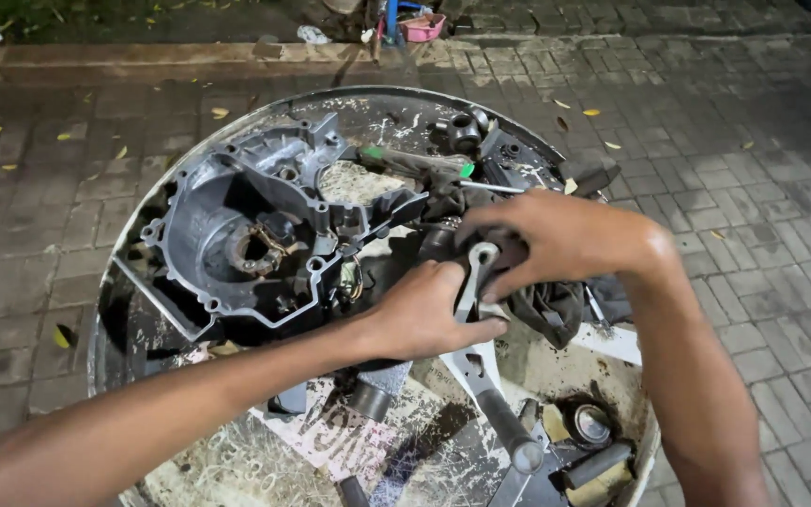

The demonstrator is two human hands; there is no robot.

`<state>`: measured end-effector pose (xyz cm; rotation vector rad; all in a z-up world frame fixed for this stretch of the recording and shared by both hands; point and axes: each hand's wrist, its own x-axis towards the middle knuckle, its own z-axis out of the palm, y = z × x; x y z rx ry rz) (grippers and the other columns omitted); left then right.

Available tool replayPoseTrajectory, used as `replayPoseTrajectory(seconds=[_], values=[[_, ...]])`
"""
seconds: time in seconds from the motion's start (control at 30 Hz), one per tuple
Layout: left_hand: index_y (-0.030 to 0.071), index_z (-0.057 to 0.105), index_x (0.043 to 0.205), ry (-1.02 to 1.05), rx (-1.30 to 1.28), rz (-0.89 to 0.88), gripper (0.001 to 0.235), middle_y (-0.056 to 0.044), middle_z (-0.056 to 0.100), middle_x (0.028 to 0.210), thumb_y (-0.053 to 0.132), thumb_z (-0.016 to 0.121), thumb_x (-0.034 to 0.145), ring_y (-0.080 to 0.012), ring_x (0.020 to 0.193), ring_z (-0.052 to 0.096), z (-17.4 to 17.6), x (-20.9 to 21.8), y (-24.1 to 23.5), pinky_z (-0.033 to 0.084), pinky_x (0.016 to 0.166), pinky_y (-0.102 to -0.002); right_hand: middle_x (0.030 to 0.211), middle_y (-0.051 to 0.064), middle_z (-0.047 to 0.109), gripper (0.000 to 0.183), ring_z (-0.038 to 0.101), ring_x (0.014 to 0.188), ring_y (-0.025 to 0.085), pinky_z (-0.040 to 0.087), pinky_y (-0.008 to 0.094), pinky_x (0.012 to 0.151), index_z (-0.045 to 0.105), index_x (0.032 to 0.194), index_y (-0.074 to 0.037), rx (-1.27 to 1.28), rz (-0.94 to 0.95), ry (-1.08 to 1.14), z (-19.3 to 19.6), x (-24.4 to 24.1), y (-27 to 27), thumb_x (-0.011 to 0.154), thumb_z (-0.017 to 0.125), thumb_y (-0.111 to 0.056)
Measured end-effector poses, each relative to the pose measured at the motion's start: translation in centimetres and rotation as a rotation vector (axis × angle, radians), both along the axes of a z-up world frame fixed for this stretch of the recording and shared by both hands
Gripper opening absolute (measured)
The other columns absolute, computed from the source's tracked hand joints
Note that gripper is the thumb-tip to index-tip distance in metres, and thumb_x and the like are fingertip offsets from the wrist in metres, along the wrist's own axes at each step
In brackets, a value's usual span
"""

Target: The person wipes a cylindrical metal part and a metal bracket with a dark cloth over a metal drum containing disassembled engine components. The person rotates the parts to wipe different surfaces and places them back on the drum.

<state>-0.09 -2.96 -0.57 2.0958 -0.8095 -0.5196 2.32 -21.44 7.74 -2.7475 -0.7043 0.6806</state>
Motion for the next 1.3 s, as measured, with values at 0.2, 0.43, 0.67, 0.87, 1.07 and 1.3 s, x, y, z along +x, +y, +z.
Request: replayPoseTrajectory(seconds=[0.2, 0.43, 0.67, 0.87, 1.07, 1.3], values=[[-0.002, 0.063, 0.070, -0.026, 0.011, -0.013, 0.062, -0.023, 0.070, 0.072, 0.059, 0.070, 0.068, -0.0383, 0.075, 0.074, -0.5, 0.4, -0.3, 0.054, 0.057, -0.045, 0.094, 0.019, 0.083, 0.080, 0.080, 0.078, 0.038, 0.063, 0.047, 0.074, 0.065, 0.138, -0.016, 0.031, -0.155, -0.011, 0.6, -0.9, 0.5, 0.066, 0.093, -0.038], [0.003, 0.059, 0.073, 0.085, 0.051, 0.004, 0.044, -0.010, 0.059, 0.060, 0.043, 0.075, 0.081, -0.0241, 0.052, 0.056, -0.3, 0.6, -0.2, 0.043, 0.042, -0.035, 0.097, 0.011, 0.082, 0.059, 0.082, 0.064, 0.023, 0.067, 0.032, 0.057, 0.061, 0.134, -0.017, 0.028, -0.093, -0.027, 0.6, -0.5, 0.0, 0.080, 0.082, -0.025], [0.007, 0.061, 0.102, 0.127, 0.095, -0.003, 0.037, 0.000, 0.065, 0.074, 0.037, 0.077, 0.087, -0.0100, 0.049, 0.055, 0.7, 0.7, -0.1, 0.051, 0.043, -0.026, 0.120, 0.003, 0.076, 0.063, 0.082, 0.090, 0.018, 0.071, 0.029, 0.074, 0.059, 0.132, -0.015, 0.105, -0.014, -0.073, -0.5, 0.5, -1.4, 0.078, 0.083, -0.035], [0.012, 0.055, 0.086, 0.047, 0.109, -0.038, 0.041, 0.003, 0.057, 0.068, 0.046, 0.078, 0.085, -0.0109, 0.051, 0.050, -0.3, 1.0, -0.2, 0.046, 0.045, -0.027, 0.101, 0.009, 0.079, 0.019, 0.084, 0.082, 0.017, 0.077, 0.020, 0.071, 0.067, 0.107, -0.006, 0.437, 0.217, -0.198, -0.6, 0.7, -2.1, 0.089, 0.072, -0.010], [0.016, 0.070, 0.097, 0.062, 0.046, -0.040, 0.029, 0.001, 0.074, 0.078, 0.041, 0.074, 0.084, -0.0145, 0.065, 0.069, 1.1, 1.1, 0.2, 0.055, 0.058, -0.032, 0.097, 0.008, 0.077, 0.015, 0.081, 0.081, 0.016, 0.073, 0.023, 0.070, 0.066, 0.104, -0.006, 0.570, 0.124, -0.244, -0.8, 1.6, -2.9, 0.091, 0.070, -0.010], [0.011, 0.063, 0.075, 0.037, 0.157, -0.061, 0.042, 0.001, 0.058, 0.055, 0.051, 0.073, 0.088, -0.0147, 0.044, 0.052, 0.9, 1.4, 0.0, 0.046, 0.047, -0.034, 0.093, 0.005, 0.079, 0.016, 0.079, 0.079, 0.014, 0.068, 0.023, 0.073, 0.068, 0.101, -0.007, 0.535, 0.230, -0.331, -1.1, 0.9, -2.6, 0.088, 0.075, -0.014]])
